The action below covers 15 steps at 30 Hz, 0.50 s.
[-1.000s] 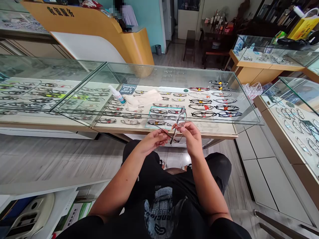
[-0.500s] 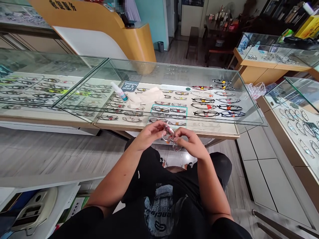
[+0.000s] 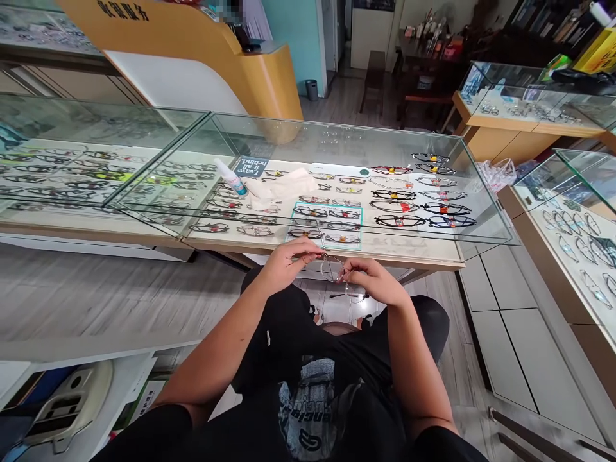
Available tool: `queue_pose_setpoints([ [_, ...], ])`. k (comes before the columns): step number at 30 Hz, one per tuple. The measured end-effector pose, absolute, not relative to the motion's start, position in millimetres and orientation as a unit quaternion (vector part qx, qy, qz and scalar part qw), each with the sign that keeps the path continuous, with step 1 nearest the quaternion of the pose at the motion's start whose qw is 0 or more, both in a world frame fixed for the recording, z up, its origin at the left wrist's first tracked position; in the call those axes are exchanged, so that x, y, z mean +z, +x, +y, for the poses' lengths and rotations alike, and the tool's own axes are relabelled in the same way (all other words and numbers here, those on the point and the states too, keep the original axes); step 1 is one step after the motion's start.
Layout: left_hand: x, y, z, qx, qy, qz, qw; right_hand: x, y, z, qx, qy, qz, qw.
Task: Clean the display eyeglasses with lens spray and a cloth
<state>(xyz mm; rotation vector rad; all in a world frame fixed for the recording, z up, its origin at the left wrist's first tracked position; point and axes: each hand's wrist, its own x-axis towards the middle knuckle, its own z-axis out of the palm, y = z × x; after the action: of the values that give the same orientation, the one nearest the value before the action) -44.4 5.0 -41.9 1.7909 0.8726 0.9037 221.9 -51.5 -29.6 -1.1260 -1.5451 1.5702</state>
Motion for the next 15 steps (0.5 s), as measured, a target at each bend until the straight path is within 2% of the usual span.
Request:
queue_pose_setpoints([
  [6,-45,-46,6,0.400,0.701,0.383,0.449,-44,201,-49,0.740,-0.348,-0.450,0.357],
  [13,-32,-56,7,0.368,0.714,0.383,0.456,-47,182,-51,0.802,-0.292,-0.370,0.366],
  [15,-26,-62,14,0.392,0.716,0.390,0.425,-47,181,-54,0.816,-0.280,-0.351,0.365],
])
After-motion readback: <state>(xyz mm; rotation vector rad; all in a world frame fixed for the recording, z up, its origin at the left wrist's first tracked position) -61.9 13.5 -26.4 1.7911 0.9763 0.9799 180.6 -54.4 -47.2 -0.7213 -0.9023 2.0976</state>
